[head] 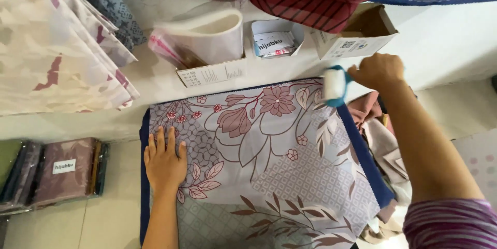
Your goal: The person is unfolding a hijab, cleaning it with a lint roller, and then folding it neatly.
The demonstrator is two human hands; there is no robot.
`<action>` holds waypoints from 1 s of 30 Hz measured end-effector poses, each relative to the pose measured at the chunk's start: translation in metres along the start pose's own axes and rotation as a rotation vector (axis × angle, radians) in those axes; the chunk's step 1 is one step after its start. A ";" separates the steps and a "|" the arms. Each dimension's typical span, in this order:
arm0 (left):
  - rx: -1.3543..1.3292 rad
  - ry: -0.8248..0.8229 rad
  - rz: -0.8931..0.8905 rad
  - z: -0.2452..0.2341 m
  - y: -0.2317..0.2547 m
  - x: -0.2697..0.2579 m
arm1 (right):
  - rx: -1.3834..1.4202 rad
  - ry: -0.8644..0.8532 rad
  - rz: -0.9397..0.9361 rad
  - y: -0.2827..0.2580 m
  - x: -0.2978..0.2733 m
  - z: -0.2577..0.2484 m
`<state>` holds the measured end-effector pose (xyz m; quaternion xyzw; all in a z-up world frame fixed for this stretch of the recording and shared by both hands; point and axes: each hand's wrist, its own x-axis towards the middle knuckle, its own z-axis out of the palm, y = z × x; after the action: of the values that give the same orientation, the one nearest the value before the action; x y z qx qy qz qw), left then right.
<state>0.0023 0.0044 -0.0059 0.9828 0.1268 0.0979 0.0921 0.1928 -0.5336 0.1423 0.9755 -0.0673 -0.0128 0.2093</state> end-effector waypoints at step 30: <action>-0.003 0.006 0.001 0.004 -0.001 -0.001 | -0.100 -0.130 -0.064 0.016 -0.061 0.008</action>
<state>0.0018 0.0041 -0.0096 0.9824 0.1264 0.1013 0.0930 0.1296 -0.5427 0.1415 0.9626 -0.0486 -0.0862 0.2522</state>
